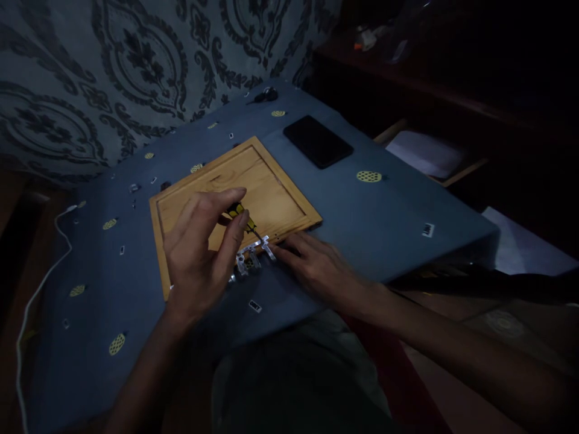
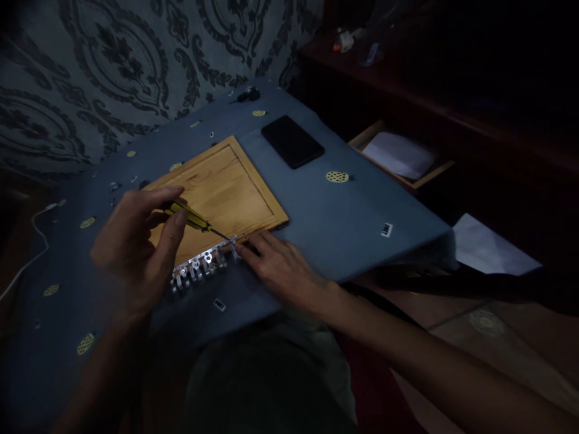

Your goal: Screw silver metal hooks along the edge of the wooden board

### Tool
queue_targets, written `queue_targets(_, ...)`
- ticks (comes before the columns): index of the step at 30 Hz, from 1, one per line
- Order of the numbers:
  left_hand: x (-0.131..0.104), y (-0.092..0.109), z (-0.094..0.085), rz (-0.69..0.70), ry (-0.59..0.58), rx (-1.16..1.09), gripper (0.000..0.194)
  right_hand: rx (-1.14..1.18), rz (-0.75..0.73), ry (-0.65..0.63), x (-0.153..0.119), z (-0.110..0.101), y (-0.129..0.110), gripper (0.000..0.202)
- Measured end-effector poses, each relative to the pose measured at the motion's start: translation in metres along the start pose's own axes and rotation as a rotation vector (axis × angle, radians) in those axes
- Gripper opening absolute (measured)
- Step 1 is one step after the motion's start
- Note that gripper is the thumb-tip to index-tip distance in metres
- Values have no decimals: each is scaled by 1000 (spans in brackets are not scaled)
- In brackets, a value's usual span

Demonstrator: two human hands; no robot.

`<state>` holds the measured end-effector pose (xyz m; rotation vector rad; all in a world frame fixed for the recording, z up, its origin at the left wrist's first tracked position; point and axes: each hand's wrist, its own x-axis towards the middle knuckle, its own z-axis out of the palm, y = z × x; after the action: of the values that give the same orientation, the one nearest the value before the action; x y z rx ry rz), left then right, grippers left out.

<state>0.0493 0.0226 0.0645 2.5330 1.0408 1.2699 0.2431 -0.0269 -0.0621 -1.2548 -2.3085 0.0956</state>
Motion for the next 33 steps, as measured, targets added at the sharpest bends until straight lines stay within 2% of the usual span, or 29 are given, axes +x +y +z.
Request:
queue_targets(4,3,0,1,19,54,24,19,0,3,4,0,0,0,41)
queue_targets(11,2,3,0,-42,29,-56,25,12,10,7,-1,0,-1,44)
queue_targets(15,2,3,-2,-71,4,-46,21,-2,3,10,-1,0,0,44)
queue_targets(22,5,0,0,-7,58,-60,18,-33,-14,7,0,-2,-2,43)
queue_targets(26,4,1,-1,-53,17,-41,19,-39,-26,20,-1,-2,-3,49)
queue_targets(33,4,1,-3,-19,10,-42,19,-99,-6,12,-2,-1,-7,52)
